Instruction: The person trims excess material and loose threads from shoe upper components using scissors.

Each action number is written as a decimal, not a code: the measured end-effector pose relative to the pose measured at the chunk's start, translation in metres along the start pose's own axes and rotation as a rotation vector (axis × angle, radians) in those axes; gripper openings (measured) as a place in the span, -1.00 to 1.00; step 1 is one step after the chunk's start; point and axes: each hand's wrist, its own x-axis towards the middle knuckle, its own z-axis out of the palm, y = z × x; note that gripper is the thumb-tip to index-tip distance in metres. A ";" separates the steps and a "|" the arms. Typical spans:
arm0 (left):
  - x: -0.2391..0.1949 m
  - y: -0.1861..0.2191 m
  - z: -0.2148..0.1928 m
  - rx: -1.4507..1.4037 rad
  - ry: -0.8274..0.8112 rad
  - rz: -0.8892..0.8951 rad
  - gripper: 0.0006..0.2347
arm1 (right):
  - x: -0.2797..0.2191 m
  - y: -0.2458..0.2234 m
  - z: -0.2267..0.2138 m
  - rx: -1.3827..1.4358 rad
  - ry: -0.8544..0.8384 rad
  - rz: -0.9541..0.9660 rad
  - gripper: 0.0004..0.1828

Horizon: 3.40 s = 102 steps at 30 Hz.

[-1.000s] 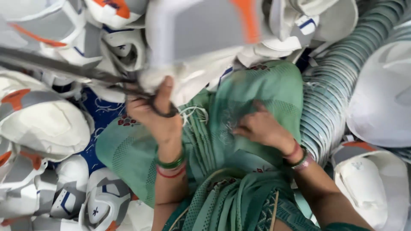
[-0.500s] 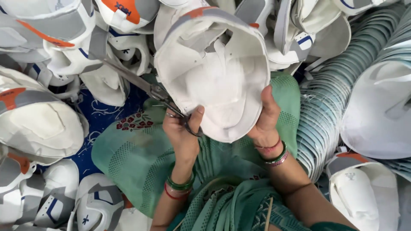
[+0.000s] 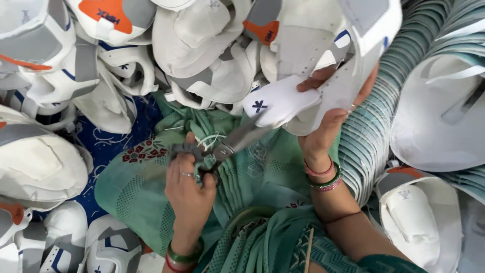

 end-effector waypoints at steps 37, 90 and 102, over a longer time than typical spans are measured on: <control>0.016 0.048 0.017 -0.895 -0.103 -0.191 -0.54 | -0.013 -0.035 0.003 0.762 -0.121 0.532 -0.18; -0.036 0.000 0.018 -0.003 -0.331 -0.159 -0.71 | 0.006 -0.037 -0.002 0.633 -0.036 0.381 -0.22; -0.024 -0.002 0.018 -0.769 -0.357 -0.424 -0.75 | 0.009 -0.015 -0.032 0.726 0.021 0.505 -0.32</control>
